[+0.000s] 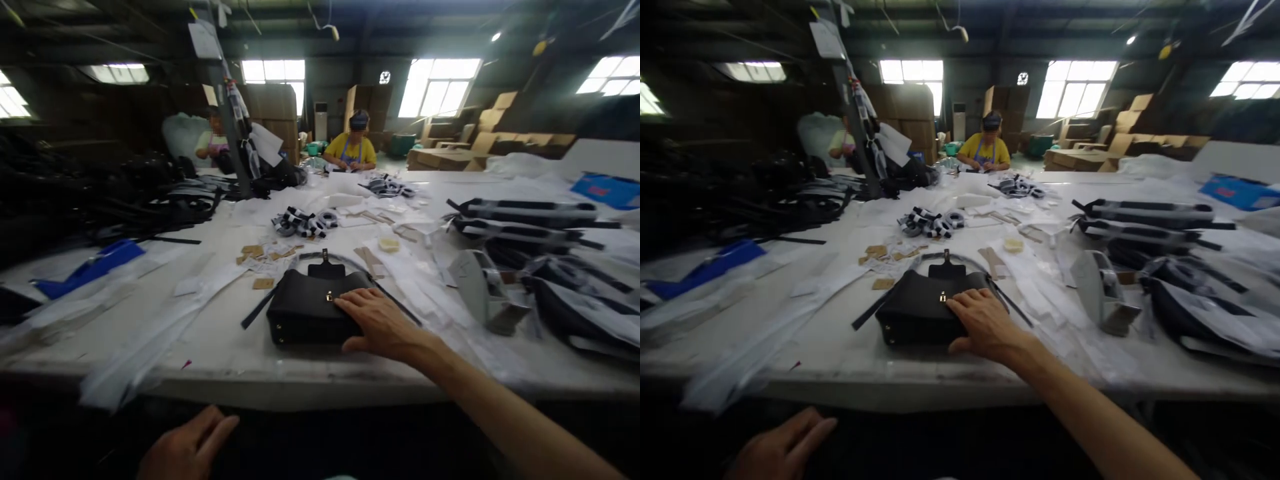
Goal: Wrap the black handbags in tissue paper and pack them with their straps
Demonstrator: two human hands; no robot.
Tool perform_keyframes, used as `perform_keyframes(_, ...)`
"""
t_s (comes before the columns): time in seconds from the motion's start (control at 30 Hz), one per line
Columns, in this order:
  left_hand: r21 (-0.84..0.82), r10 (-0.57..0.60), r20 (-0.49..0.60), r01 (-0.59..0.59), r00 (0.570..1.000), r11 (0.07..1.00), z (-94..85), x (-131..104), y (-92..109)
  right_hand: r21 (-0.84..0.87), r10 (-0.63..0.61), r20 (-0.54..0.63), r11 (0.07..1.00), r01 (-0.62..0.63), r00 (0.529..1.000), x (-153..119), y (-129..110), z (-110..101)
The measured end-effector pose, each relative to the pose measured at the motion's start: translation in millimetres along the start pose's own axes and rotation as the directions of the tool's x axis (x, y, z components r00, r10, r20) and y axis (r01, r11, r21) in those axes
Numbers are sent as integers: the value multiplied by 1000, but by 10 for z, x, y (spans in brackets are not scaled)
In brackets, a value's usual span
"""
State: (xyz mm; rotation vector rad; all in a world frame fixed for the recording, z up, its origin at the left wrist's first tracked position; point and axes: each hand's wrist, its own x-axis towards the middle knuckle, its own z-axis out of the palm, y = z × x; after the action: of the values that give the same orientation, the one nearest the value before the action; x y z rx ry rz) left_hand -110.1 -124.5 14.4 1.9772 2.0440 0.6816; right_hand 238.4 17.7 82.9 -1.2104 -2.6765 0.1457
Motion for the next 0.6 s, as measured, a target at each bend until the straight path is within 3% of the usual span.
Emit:
perform_keyframes(0.07, 6, 262, -31, -262, 965, 965, -40, 196, 263, -39, -45, 49, 998, 47, 998, 57, 81, -22)
perform_keyframes(0.13, 86, 537, -61, -532, 841, 842, -23, 540, 654, -59, -71, 89, 995, 76, 994, 111, 115, -9)
perform_keyframes(0.17, 147, 615, -50, -603, 787, 784, 8, 732, 853, -66, -77, 106, 994, 85, 991, 132, 120, 4)
perform_keyframes(0.23, 230, 684, 73, -679, 726, 697, 114, 1087, 1167, -71, -87, 136, 993, 98, 987, 154, 120, 37)
perform_keyframes(0.3, 274, 660, 208, -691, 722, 669, 275, 1346, 1309, -79, -94, 142, 991, 106, 985, 150, 118, 94)
perform_keyframes(0.4, 325, 601, 296, -669, 743, 668, 578, 1485, 1236, -142, -83, 90, 985, 95, 993, 96, 121, 298)
perform_keyframes(0.47, 385, 596, 248, -642, 764, 663, 782, 1436, 1109, -219, -66, 11, 973, 67, 998, 34, 115, 527)
perform_keyframes(0.6, 491, 616, 44, -554, 786, 672, 1093, 1254, 931, -270, -19, -150, 962, -22, 988, -85, 66, 930)
